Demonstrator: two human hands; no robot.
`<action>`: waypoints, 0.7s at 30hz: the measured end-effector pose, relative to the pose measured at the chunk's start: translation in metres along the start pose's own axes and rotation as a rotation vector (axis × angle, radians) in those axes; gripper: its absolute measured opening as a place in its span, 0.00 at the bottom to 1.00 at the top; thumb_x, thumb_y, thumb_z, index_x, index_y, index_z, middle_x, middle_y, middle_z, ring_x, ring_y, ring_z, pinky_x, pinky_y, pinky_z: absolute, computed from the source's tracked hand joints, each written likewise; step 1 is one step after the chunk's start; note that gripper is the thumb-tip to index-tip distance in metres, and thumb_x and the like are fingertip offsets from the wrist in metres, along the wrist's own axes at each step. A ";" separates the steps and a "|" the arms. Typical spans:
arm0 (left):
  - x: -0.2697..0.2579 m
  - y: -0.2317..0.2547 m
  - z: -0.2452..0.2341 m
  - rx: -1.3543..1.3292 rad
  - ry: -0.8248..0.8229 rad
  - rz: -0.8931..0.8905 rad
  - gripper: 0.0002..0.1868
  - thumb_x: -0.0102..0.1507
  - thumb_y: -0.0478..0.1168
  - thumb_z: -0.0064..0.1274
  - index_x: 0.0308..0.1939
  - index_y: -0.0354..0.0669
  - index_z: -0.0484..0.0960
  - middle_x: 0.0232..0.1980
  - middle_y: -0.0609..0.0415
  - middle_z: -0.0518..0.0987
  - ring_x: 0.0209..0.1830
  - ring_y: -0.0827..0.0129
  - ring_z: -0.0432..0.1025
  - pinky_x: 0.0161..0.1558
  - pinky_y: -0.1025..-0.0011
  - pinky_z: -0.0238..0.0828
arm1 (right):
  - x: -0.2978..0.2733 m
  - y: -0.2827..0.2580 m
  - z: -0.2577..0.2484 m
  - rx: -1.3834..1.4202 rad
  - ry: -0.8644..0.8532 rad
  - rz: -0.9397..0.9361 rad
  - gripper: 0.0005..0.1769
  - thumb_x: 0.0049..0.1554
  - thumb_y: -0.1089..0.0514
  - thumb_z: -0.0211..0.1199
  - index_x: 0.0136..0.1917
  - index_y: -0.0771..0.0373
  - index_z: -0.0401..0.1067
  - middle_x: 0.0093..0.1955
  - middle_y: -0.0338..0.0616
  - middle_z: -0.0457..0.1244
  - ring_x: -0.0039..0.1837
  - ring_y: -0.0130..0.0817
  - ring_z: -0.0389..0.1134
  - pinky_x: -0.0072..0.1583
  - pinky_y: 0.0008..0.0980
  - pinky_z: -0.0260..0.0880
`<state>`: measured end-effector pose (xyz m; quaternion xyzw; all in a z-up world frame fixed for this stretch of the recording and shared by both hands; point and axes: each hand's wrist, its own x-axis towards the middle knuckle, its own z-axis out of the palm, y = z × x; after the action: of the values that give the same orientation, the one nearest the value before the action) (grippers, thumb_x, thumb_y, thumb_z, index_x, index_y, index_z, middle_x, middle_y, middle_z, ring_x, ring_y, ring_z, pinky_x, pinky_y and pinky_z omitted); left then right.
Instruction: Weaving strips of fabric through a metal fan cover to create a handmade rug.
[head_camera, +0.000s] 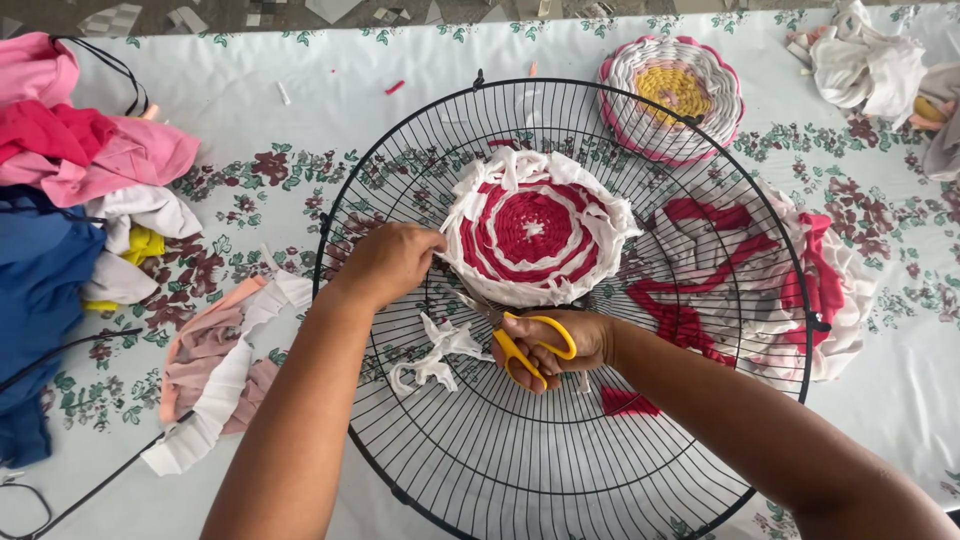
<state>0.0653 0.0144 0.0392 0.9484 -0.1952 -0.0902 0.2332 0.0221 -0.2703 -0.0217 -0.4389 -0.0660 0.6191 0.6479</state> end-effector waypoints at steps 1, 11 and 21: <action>-0.002 -0.002 0.003 0.003 -0.003 0.000 0.16 0.67 0.28 0.47 0.55 0.37 0.85 0.38 0.40 0.84 0.34 0.55 0.80 0.41 0.63 0.78 | 0.002 0.004 0.000 0.002 -0.002 -0.003 0.34 0.66 0.33 0.48 0.54 0.69 0.69 0.33 0.55 0.67 0.34 0.43 0.73 0.31 0.32 0.72; -0.002 -0.011 0.017 -0.072 0.221 -0.031 0.08 0.67 0.39 0.55 0.47 0.51 0.87 0.38 0.47 0.86 0.38 0.51 0.81 0.43 0.57 0.78 | 0.004 0.001 0.005 0.016 0.030 -0.003 0.34 0.66 0.33 0.48 0.53 0.69 0.68 0.33 0.55 0.67 0.34 0.43 0.73 0.31 0.32 0.73; -0.009 -0.021 0.020 -0.586 0.273 -0.273 0.11 0.68 0.36 0.49 0.52 0.46 0.84 0.33 0.50 0.85 0.21 0.70 0.77 0.31 0.71 0.74 | 0.011 0.001 0.017 -0.005 0.126 -0.045 0.31 0.66 0.35 0.52 0.50 0.69 0.68 0.32 0.58 0.66 0.32 0.46 0.72 0.29 0.33 0.72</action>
<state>0.0584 0.0270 0.0125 0.8619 0.0003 -0.0452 0.5051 0.0131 -0.2526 -0.0172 -0.4767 -0.0365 0.5753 0.6636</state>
